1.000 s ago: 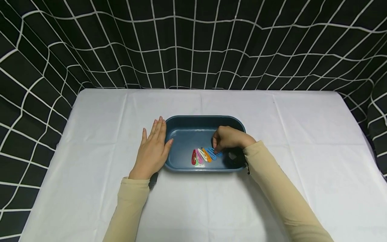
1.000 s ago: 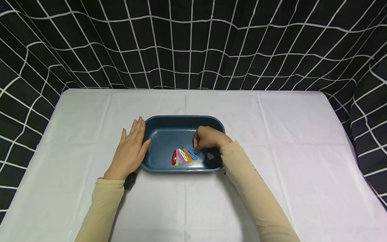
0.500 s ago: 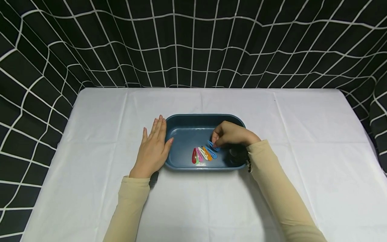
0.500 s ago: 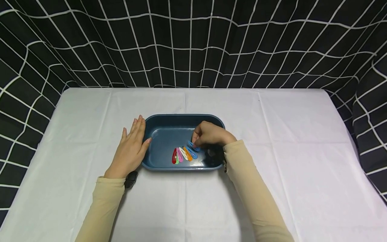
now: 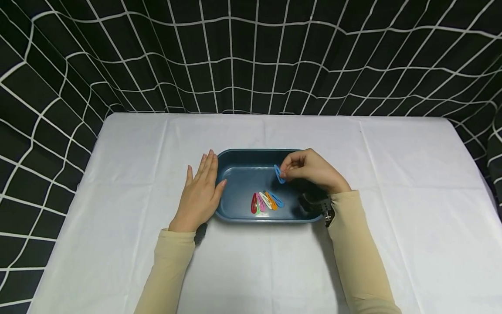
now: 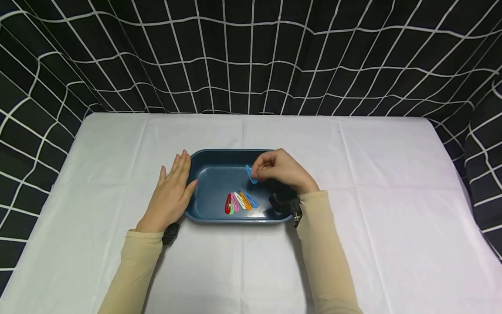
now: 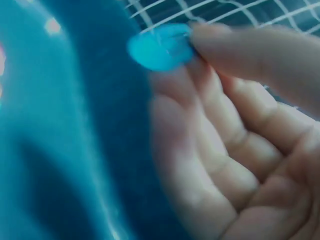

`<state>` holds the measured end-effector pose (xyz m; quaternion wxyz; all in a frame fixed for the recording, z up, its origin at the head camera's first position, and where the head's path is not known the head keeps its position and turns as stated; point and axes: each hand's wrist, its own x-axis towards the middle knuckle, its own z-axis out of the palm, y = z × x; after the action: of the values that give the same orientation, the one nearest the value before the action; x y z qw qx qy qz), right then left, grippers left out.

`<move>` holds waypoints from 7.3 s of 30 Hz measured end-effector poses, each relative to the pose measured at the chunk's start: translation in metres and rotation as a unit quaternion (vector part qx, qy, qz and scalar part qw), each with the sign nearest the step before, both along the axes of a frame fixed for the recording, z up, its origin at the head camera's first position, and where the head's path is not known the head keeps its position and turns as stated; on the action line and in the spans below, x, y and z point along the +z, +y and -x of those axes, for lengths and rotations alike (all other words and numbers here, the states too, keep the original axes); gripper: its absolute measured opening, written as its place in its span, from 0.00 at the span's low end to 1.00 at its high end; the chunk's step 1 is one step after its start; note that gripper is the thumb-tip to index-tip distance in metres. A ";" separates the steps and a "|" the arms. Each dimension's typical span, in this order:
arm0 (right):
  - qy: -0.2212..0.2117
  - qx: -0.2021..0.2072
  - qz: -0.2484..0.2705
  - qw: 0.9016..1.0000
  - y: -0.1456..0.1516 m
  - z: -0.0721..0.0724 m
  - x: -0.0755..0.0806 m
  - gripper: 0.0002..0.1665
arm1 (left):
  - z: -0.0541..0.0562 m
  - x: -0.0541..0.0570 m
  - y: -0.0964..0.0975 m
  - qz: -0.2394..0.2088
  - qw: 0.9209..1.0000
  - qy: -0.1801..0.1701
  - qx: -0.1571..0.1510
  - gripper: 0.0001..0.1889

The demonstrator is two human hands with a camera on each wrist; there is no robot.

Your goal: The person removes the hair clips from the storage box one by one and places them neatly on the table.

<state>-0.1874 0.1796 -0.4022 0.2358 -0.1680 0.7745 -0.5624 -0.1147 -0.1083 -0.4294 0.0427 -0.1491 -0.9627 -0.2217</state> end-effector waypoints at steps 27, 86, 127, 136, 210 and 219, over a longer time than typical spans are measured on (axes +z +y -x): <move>0.006 -0.141 0.250 0.958 0.033 -0.021 0.007 0.13 | -0.002 0.000 -0.001 -0.035 0.999 -0.008 -0.009 0.34; -0.085 -0.276 0.126 0.949 0.101 -0.015 -0.042 0.06 | 0.002 0.003 -0.003 -0.021 1.000 -0.006 0.006 0.33; -0.025 -0.278 -0.017 0.960 0.097 -0.018 -0.044 0.16 | 0.005 -0.002 0.000 -0.050 0.999 -0.018 0.006 0.33; -0.057 -0.292 0.108 0.949 0.105 -0.020 -0.045 0.06 | 0.006 -0.003 -0.005 -0.092 0.995 -0.024 -0.016 0.32; 0.042 -0.068 -0.059 0.995 0.005 -0.029 0.032 0.13 | 0.005 -0.001 -0.001 -0.007 1.000 -0.011 0.016 0.35; -0.021 0.100 -0.090 0.991 -0.010 0.005 0.033 0.12 | 0.005 -0.001 -0.002 -0.010 1.000 -0.010 0.016 0.35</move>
<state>-0.1928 0.1695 -0.3693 0.3211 -0.2105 0.7962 -0.4676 -0.1197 -0.1102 -0.4304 0.0380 -0.1314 -0.9631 -0.2320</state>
